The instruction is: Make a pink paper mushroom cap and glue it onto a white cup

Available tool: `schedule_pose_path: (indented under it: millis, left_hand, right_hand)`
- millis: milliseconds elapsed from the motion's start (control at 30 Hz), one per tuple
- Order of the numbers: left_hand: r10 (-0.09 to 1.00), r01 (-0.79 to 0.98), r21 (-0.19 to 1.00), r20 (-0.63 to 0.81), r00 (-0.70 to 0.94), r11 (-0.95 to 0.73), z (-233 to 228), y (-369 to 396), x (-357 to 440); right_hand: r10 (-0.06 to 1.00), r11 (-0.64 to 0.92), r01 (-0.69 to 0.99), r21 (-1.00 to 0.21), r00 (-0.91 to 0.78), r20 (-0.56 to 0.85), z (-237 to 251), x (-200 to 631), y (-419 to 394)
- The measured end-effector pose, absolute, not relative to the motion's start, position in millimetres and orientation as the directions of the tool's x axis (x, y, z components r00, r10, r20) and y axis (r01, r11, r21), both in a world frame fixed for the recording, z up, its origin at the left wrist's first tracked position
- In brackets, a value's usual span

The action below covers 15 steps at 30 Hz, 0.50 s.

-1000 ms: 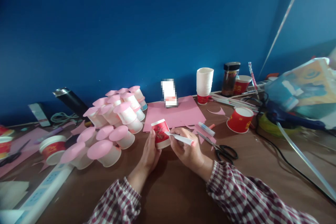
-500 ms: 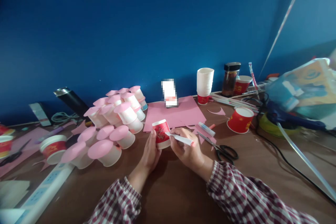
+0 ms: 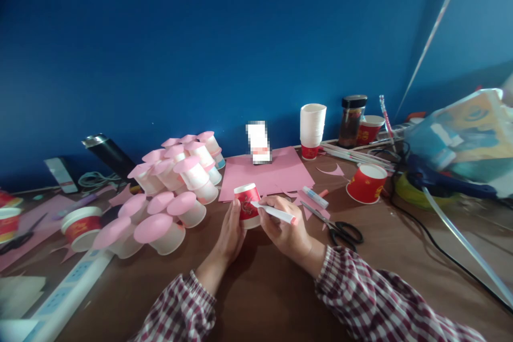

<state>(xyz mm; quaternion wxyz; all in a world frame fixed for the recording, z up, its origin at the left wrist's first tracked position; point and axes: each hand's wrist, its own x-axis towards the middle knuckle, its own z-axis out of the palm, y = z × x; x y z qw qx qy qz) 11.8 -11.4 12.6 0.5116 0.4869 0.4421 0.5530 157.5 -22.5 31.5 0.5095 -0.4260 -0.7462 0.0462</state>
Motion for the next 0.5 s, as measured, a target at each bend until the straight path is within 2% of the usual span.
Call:
schedule_pose_path:
  millis: [167, 500]
  left_hand:
    - [0.997, -0.207, 0.977, 0.067, 0.037, -0.058, 20.3, -15.1, 12.8]
    - [0.996, -0.164, 0.982, 0.094, -0.006, -0.094, 17.8, -13.9, 12.3]
  right_hand:
    - [0.694, 0.632, 0.582, -0.512, -0.131, 0.708, 31.5, 158.1, -22.2]
    - [0.696, 0.63, 0.599, -0.495, -0.153, 0.701, 34.6, 157.8, -23.2]
